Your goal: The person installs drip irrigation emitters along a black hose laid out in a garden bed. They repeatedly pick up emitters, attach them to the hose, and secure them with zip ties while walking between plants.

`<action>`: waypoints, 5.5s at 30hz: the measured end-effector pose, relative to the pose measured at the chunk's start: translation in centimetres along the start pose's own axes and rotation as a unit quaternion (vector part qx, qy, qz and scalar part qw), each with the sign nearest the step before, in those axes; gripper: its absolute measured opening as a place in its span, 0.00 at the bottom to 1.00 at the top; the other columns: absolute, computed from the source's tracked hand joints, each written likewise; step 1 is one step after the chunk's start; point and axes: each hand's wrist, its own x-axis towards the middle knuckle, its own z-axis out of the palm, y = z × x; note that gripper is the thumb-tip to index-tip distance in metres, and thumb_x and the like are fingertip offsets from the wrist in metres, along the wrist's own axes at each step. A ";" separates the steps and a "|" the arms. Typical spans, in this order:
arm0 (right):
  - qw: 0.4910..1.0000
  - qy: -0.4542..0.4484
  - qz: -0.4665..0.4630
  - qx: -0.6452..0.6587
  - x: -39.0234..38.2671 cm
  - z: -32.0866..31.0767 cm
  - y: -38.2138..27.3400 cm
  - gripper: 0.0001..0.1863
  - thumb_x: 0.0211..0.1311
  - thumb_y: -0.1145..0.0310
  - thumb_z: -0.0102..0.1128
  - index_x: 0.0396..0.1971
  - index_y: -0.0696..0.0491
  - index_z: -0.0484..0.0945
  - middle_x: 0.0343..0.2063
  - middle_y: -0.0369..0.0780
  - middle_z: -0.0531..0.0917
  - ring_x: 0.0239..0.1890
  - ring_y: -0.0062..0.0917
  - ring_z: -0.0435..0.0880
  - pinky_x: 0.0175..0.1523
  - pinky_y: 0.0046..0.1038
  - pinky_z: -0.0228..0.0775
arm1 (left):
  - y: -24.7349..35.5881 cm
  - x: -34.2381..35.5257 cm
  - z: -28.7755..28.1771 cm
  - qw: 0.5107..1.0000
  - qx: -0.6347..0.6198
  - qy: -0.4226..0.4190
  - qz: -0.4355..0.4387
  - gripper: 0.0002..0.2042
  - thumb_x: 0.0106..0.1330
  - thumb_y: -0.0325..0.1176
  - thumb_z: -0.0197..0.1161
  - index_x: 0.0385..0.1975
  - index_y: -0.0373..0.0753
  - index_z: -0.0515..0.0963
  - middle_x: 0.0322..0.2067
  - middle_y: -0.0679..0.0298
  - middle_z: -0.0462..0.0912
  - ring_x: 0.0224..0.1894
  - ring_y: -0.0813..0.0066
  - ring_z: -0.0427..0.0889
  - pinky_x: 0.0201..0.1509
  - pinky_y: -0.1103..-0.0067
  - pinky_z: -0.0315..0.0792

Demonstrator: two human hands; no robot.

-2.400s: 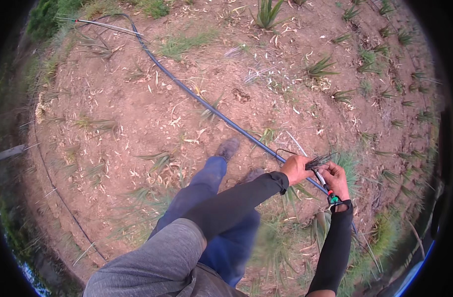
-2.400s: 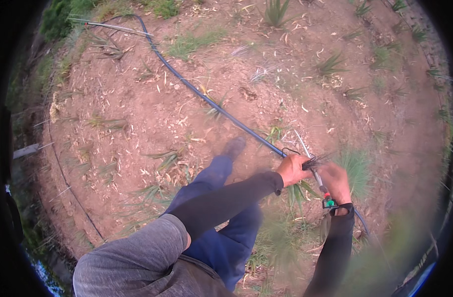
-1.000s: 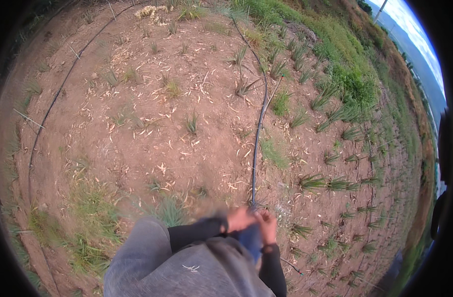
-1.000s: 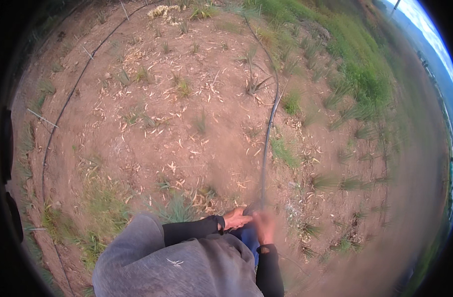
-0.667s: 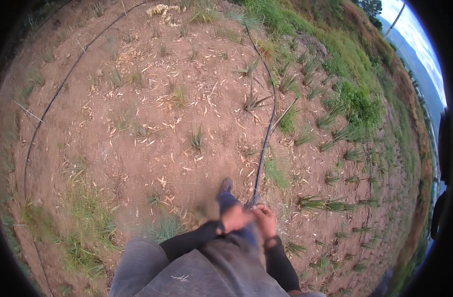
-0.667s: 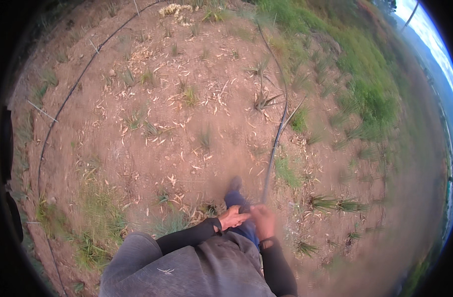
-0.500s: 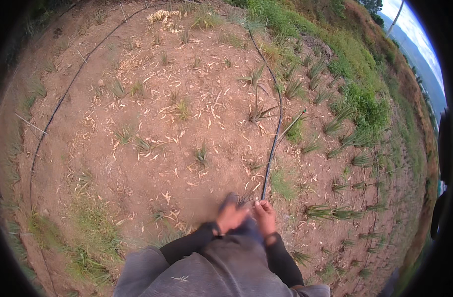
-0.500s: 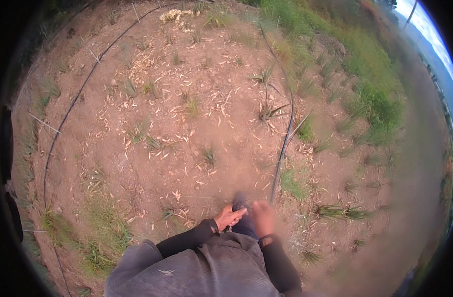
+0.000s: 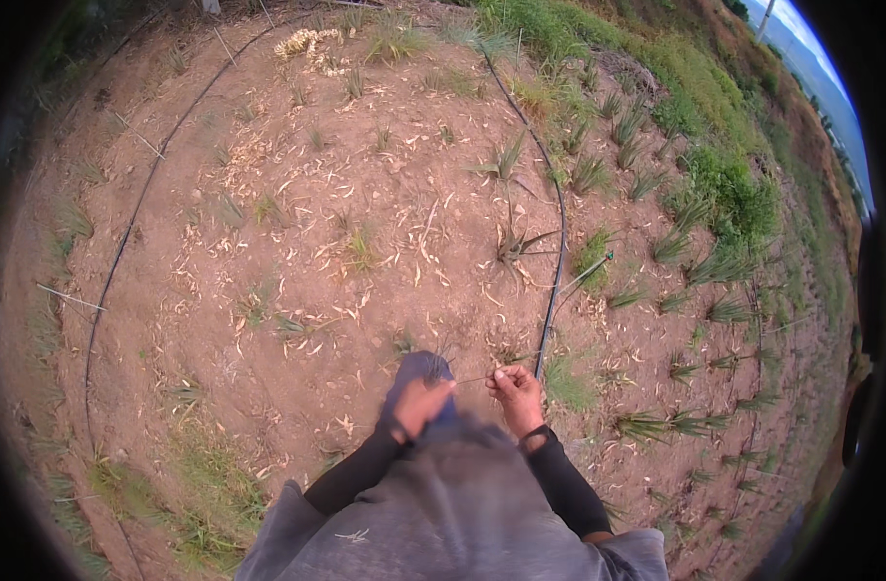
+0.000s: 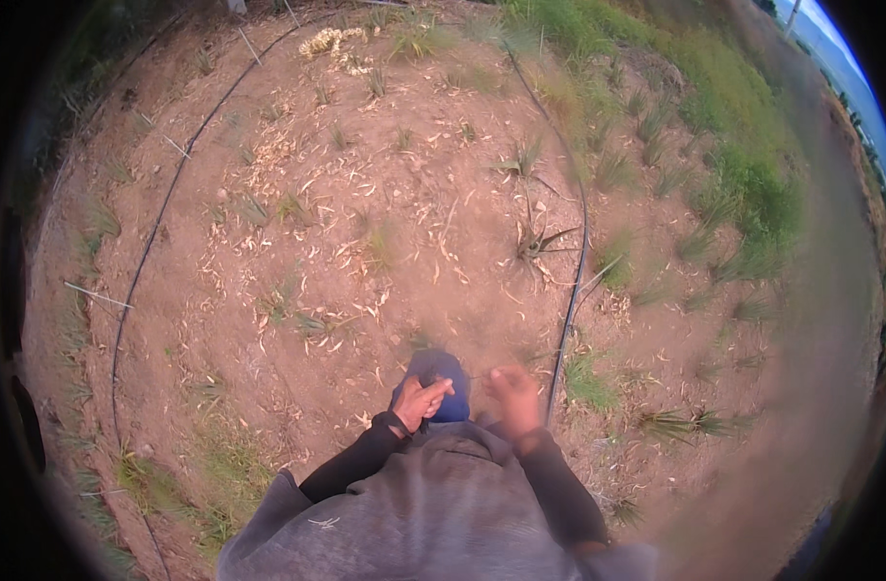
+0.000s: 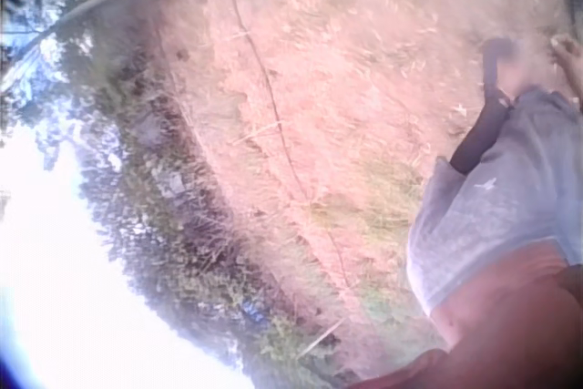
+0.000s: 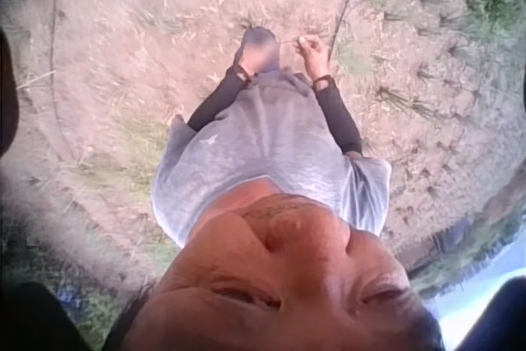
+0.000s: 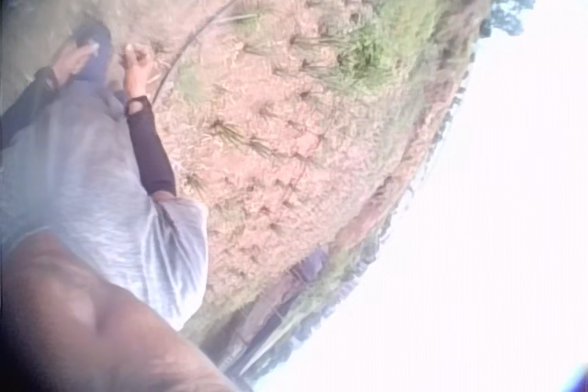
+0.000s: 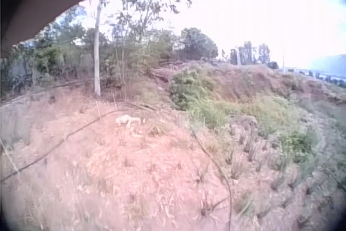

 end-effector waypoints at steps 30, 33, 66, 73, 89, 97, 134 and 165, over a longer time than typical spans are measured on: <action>0.861 0.486 -0.089 0.125 35.2 -7.5 -8.0 0.11 0.63 0.71 0.56 0.44 0.57 0.75 0.27 0.31 0.76 0.25 0.13 0.71 0.30 0.16 0.65 | 27.7 57.2 4.4 0.923 0.243 -0.254 -0.156 0.13 0.63 0.42 0.63 0.33 0.37 0.80 0.11 0.78 0.59 0.11 0.88 0.55 0.14 0.85 0.47; 0.810 0.555 -0.112 0.156 38.2 -12.3 -6.3 0.12 0.63 0.71 0.56 0.45 0.57 0.75 0.26 0.30 0.76 0.24 0.12 0.71 0.29 0.16 0.65 | 26.9 61.0 7.4 0.908 0.284 -0.268 -0.149 0.12 0.63 0.39 0.62 0.41 0.38 0.80 0.12 0.78 0.59 0.11 0.88 0.54 0.14 0.85 0.47; 0.667 0.699 -0.136 0.219 66.9 -35.7 2.3 0.09 0.58 0.72 0.59 0.37 0.59 0.79 0.25 0.34 0.80 0.27 0.16 0.75 0.33 0.20 0.68 | -1.3 92.1 46.9 0.217 0.535 -0.663 0.476 0.07 0.58 0.37 0.61 0.31 0.43 0.81 0.28 0.58 0.81 0.34 0.60 0.81 0.37 0.66 0.75; 0.551 0.739 -0.205 0.328 69.5 -35.0 -0.4 0.17 0.58 0.76 0.61 0.46 0.64 0.73 0.30 0.40 0.81 0.28 0.20 0.80 0.34 0.21 0.76 | -3.8 92.9 44.4 0.445 0.602 -0.588 0.306 0.12 0.51 0.35 0.67 0.28 0.32 0.79 0.26 0.49 0.82 0.30 0.54 0.82 0.35 0.65 0.74; 0.554 0.778 -0.181 0.234 69.1 -34.8 1.5 0.10 0.56 0.75 0.65 0.38 0.62 0.79 0.31 0.40 0.83 0.28 0.18 0.82 0.33 0.19 0.77 | -4.4 91.4 42.3 0.618 0.464 -0.578 -0.261 0.04 0.57 0.32 0.66 0.27 0.40 0.80 0.17 0.65 0.79 0.09 0.83 0.63 0.10 0.83 0.53; 0.666 0.740 -0.089 -0.007 67.0 -34.3 -0.5 0.14 0.61 0.73 0.59 0.46 0.60 0.78 0.35 0.39 0.84 0.35 0.17 0.81 0.42 0.19 0.76 | -5.0 91.4 42.8 0.630 0.475 -0.556 -0.262 0.07 0.54 0.33 0.69 0.28 0.40 0.78 0.16 0.66 0.77 0.09 0.81 0.64 0.09 0.83 0.55; 0.681 0.633 -0.243 0.276 64.6 -40.7 0.8 0.12 0.62 0.74 0.57 0.45 0.56 0.73 0.31 0.35 0.81 0.29 0.19 0.80 0.33 0.19 0.71 | -4.3 92.6 43.5 0.664 0.321 -0.623 -0.260 0.04 0.62 0.31 0.60 0.33 0.38 0.77 0.14 0.70 0.72 0.12 0.83 0.67 0.13 0.84 0.58; 0.823 0.548 -0.071 0.132 61.4 -43.2 -0.5 0.09 0.62 0.70 0.59 0.41 0.55 0.81 0.37 0.32 0.81 0.38 0.17 0.78 0.43 0.21 0.71 | -5.9 88.1 40.5 0.834 0.268 -0.443 -0.192 0.06 0.54 0.27 0.69 0.28 0.35 0.81 0.18 0.70 0.76 0.16 0.85 0.69 0.17 0.86 0.61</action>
